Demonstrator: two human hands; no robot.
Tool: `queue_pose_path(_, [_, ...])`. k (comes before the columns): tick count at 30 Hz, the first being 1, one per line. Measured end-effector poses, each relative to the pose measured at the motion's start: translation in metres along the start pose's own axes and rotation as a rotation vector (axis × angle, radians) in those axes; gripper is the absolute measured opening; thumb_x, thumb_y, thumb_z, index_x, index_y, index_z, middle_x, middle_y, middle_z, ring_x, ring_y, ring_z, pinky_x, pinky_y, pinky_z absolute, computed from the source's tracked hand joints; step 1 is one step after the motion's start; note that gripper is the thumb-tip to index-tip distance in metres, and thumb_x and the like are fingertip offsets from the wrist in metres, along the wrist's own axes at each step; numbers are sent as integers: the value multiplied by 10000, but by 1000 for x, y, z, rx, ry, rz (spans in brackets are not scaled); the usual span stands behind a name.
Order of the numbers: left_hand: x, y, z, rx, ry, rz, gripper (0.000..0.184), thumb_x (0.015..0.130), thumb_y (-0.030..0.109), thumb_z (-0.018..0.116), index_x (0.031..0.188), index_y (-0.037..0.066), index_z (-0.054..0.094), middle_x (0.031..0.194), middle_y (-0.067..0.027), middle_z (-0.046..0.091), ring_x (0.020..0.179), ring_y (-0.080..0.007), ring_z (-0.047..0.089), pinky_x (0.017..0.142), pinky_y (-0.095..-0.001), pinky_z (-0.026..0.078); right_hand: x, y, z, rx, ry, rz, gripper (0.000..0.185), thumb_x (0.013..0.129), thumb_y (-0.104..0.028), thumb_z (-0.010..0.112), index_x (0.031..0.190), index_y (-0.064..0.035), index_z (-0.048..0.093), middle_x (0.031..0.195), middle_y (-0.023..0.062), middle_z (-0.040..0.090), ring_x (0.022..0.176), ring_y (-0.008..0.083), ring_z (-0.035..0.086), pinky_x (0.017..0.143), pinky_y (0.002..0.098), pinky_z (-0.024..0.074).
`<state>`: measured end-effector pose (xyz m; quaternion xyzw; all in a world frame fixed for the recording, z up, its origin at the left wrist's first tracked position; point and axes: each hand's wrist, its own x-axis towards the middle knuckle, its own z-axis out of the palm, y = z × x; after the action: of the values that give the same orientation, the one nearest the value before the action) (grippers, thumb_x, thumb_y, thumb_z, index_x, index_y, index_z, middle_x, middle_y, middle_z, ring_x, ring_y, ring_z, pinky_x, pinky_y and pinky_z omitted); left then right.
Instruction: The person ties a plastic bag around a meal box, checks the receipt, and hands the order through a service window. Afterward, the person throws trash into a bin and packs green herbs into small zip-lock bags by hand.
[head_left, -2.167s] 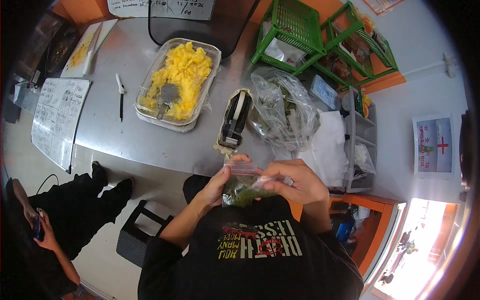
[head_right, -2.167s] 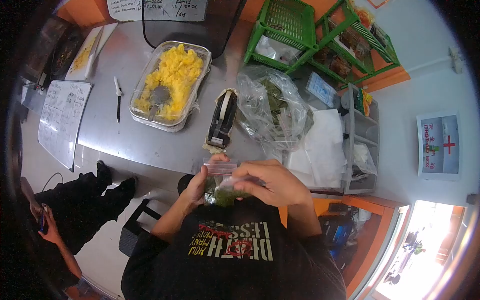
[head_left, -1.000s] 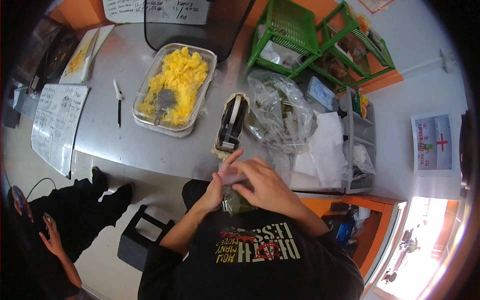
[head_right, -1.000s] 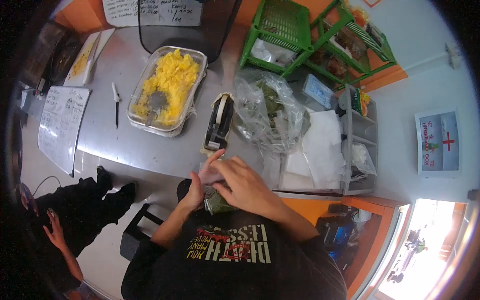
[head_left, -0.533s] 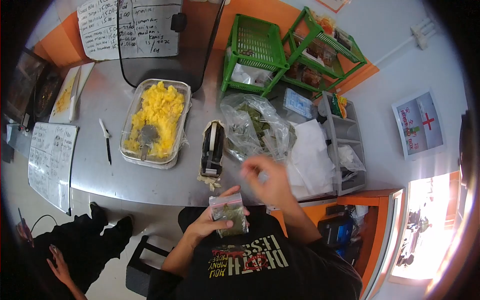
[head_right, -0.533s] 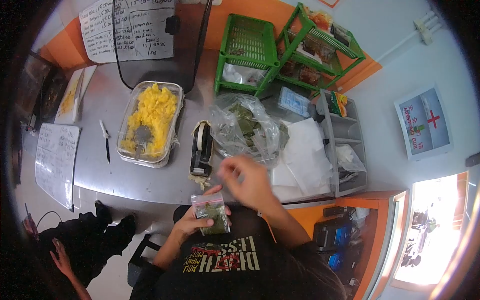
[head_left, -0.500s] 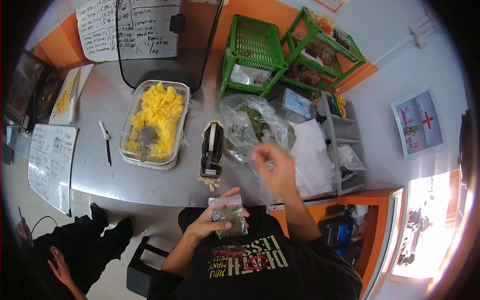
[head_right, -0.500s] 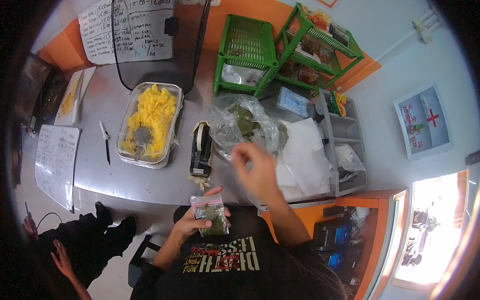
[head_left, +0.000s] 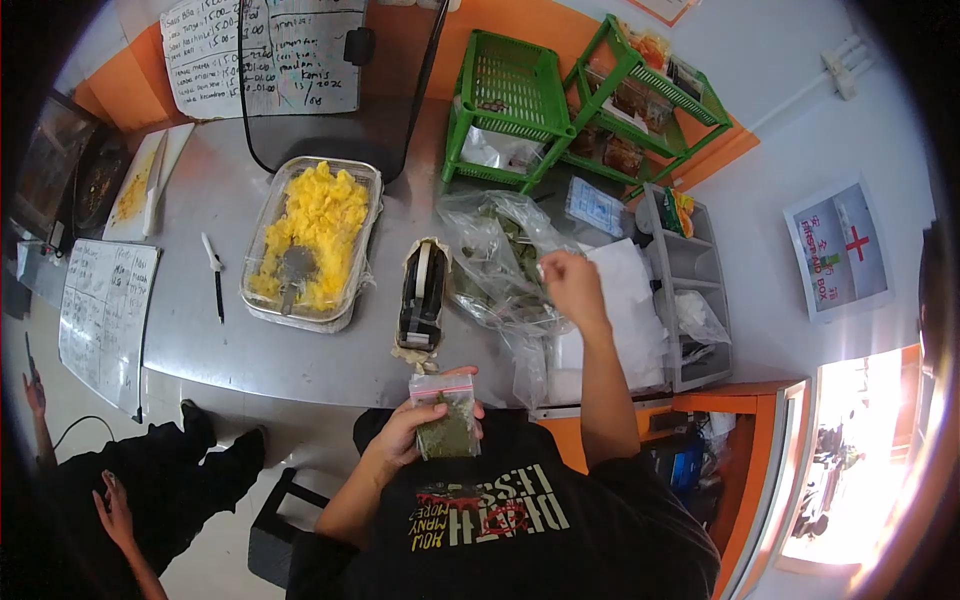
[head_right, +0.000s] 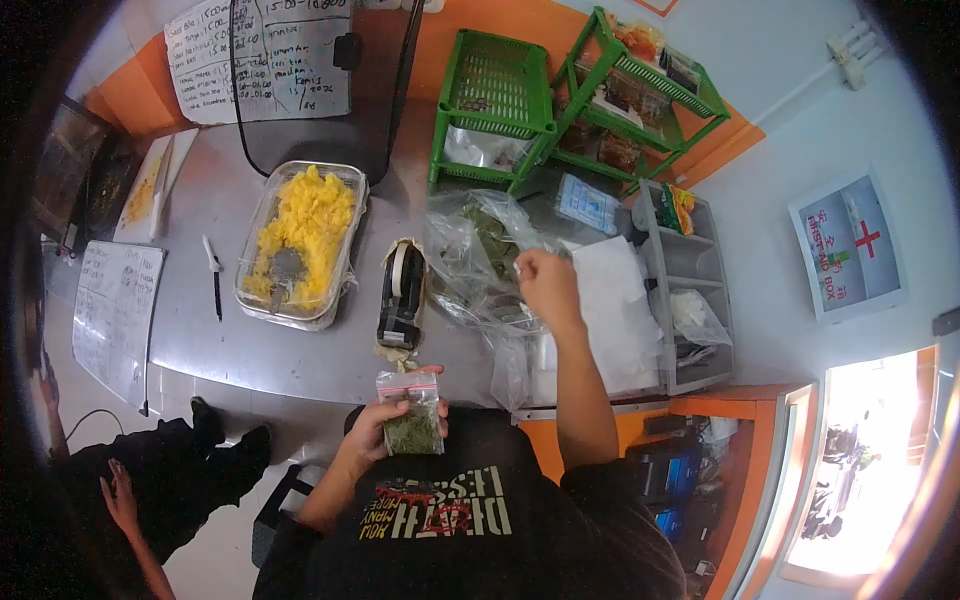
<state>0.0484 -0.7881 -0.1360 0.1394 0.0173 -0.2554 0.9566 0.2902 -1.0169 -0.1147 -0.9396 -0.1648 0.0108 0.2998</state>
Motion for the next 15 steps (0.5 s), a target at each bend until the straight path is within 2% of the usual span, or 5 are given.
queue_pose_path(5, [6,3,-7,18,4,51,795,925,403,654,1537,83,260,1151,-195,633,1010,-327,669,889,-441,546,-5,-67,-54,418,276,-263,117,953,-33,559,1030,10,637,795,75,669,669,139,596,659,269,485])
queue_pose_path(7, [8,5,-11,81,18,80,877,903,568,626,1537,86,260,1159,-188,630,1011,-320,670,883,-430,550,-23,-96,-77,441,141,-253,129,963,-35,550,1051,10,633,830,76,675,682,127,617,657,263,489])
queue_pose_path(10, [11,11,-13,143,1,101,936,875,663,589,1534,83,264,1154,-187,631,988,-314,675,875,-425,552,-49,-134,-97,500,-209,-339,140,964,-34,551,1072,7,629,896,93,685,689,124,651,631,265,497])
queue_pose_path(12, [7,14,-16,202,14,84,1011,841,733,557,1535,65,247,1281,-185,576,1143,-310,618,975,-432,511,-59,-155,-93,522,-573,-405,155,959,-70,573,1090,-13,632,912,97,688,721,185,679,662,337,517])
queue_pose_path(15, [-4,-1,-24,154,81,136,1043,829,738,569,1531,41,239,1386,-184,509,1270,-314,537,1058,-443,456,-80,-157,-31,318,-559,-679,198,913,-106,628,1104,-58,644,956,87,672,897,256,655,811,407,493])
